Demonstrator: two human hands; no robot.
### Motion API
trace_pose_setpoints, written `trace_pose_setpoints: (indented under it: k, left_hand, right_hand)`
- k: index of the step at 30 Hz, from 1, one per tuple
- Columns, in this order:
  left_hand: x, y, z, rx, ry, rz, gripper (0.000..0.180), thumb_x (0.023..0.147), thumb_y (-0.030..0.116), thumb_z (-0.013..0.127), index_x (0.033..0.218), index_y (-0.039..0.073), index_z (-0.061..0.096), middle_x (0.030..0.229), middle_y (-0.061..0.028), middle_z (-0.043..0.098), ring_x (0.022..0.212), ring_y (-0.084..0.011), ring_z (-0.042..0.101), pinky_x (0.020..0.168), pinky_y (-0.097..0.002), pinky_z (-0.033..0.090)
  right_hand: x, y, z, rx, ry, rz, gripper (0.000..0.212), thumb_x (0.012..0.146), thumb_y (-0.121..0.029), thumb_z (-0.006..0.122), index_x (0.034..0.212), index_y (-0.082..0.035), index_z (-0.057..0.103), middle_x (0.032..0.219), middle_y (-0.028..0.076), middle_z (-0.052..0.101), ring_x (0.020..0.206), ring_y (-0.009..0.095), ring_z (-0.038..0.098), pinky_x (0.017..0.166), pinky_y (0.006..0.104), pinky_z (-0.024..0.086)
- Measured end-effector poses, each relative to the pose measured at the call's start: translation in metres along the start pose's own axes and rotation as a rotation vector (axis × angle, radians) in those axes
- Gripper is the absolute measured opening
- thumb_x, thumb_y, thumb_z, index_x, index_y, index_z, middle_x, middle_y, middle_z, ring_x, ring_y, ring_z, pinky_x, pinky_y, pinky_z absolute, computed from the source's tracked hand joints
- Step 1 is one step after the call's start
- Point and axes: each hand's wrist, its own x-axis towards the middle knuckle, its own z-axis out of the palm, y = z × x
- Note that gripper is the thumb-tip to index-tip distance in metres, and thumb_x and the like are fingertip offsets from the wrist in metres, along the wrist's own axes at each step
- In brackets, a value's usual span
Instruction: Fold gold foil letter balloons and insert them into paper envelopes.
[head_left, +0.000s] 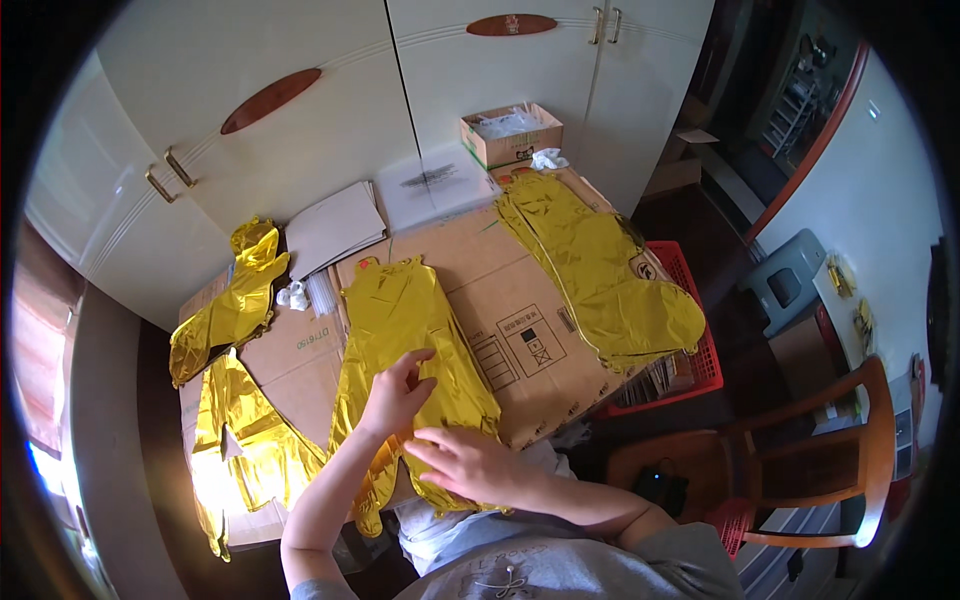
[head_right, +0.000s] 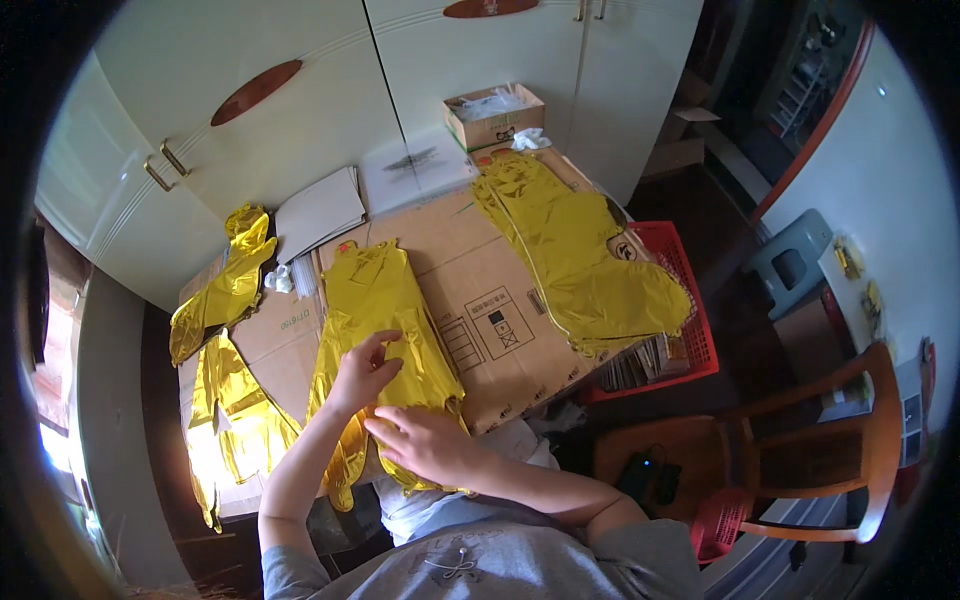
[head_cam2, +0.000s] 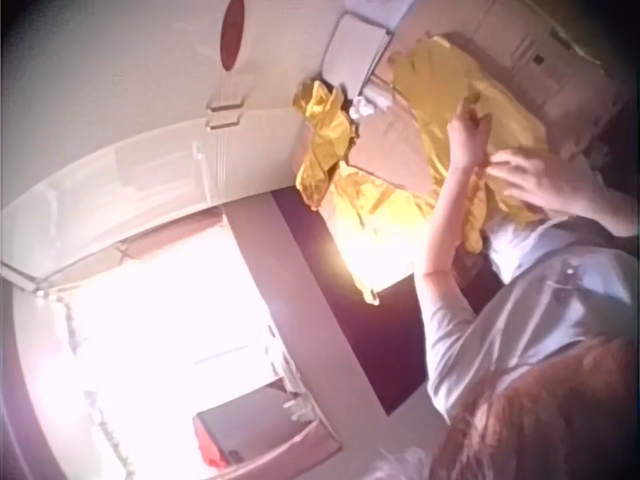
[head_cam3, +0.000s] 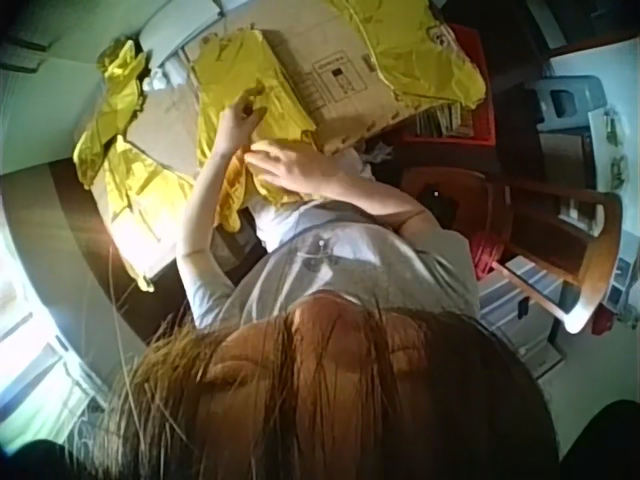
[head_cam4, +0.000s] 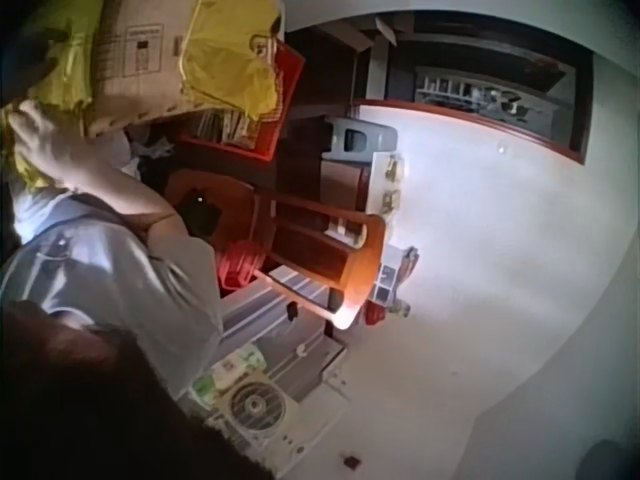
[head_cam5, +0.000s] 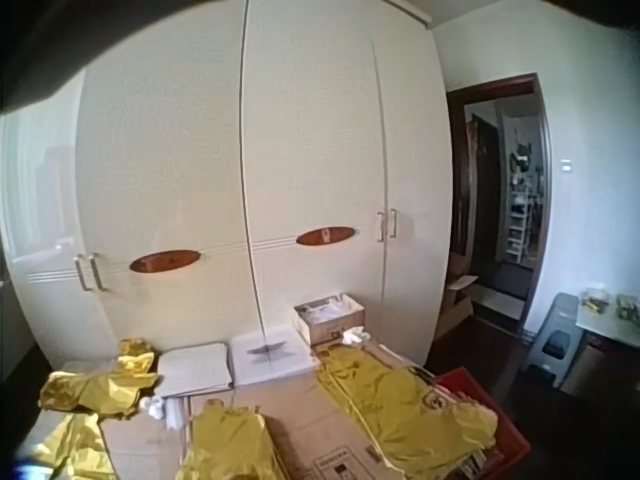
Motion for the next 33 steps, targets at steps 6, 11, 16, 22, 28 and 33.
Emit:
trace_pose_setpoints:
  k: [6, 11, 16, 22, 28, 33]
  left_hand:
    - [-0.004, -0.004, -0.004, 0.130, -0.041, 0.027, 0.042, 0.079, 0.013, 0.068, 0.120, 0.008, 0.060, 0.064, -0.0100, 0.057, 0.057, -0.0200, 0.058, 0.059, -0.0325, 0.049]
    - [-0.004, -0.002, -0.002, 0.168, -0.020, 0.072, 0.043, 0.079, 0.012, 0.067, 0.121, 0.009, 0.060, 0.066, -0.0117, 0.060, 0.057, -0.0212, 0.060, 0.058, -0.0335, 0.049]
    - [0.000, -0.003, -0.005, 0.191, -0.073, 0.073, 0.049, 0.075, 0.013, 0.069, 0.124, 0.011, 0.060, 0.068, -0.0092, 0.059, 0.060, -0.0187, 0.058, 0.061, -0.0319, 0.048]
    - [-0.001, -0.010, -0.007, 0.255, -0.095, 0.112, 0.052, 0.075, 0.016, 0.070, 0.125, 0.012, 0.059, 0.078, -0.0124, 0.061, 0.068, -0.0218, 0.061, 0.066, -0.0330, 0.050]
    - [-0.001, -0.008, -0.008, 0.243, -0.126, 0.085, 0.051, 0.075, 0.016, 0.069, 0.125, 0.011, 0.059, 0.080, -0.0132, 0.061, 0.070, -0.0242, 0.062, 0.067, -0.0343, 0.050]
    - [0.000, -0.001, -0.010, 0.334, -0.126, 0.082, 0.050, 0.074, 0.019, 0.071, 0.123, 0.012, 0.060, 0.079, -0.0115, 0.059, 0.075, -0.0259, 0.061, 0.071, -0.0363, 0.050]
  right_hand:
    - [-0.004, 0.089, -0.041, -0.265, 0.056, -0.015, 0.025, 0.078, -0.012, 0.072, 0.103, -0.010, 0.070, 0.102, 0.000, 0.068, 0.099, 0.017, 0.061, 0.084, 0.0307, 0.050]
    - [-0.013, 0.110, -0.046, -0.217, -0.091, -0.003, 0.021, 0.080, -0.018, 0.072, 0.100, -0.014, 0.073, 0.111, -0.003, 0.068, 0.116, 0.018, 0.055, 0.096, 0.0369, 0.040]
    - [-0.015, 0.116, -0.037, -0.167, -0.090, 0.046, 0.021, 0.080, -0.022, 0.073, 0.100, -0.014, 0.072, 0.112, -0.002, 0.067, 0.117, 0.017, 0.055, 0.097, 0.0371, 0.039]
    - [-0.014, 0.121, -0.035, -0.177, -0.106, 0.050, 0.036, 0.079, -0.029, 0.074, 0.111, -0.013, 0.067, 0.118, -0.001, 0.065, 0.121, 0.018, 0.052, 0.098, 0.0386, 0.037]
    - [-0.014, 0.121, -0.037, -0.201, -0.157, 0.066, 0.044, 0.078, -0.034, 0.074, 0.116, -0.013, 0.065, 0.121, 0.000, 0.063, 0.126, 0.020, 0.048, 0.099, 0.0401, 0.037]
    - [-0.016, 0.119, -0.041, -0.207, -0.176, 0.060, 0.046, 0.077, -0.038, 0.073, 0.115, -0.013, 0.065, 0.123, -0.001, 0.063, 0.127, 0.020, 0.048, 0.099, 0.0405, 0.036]
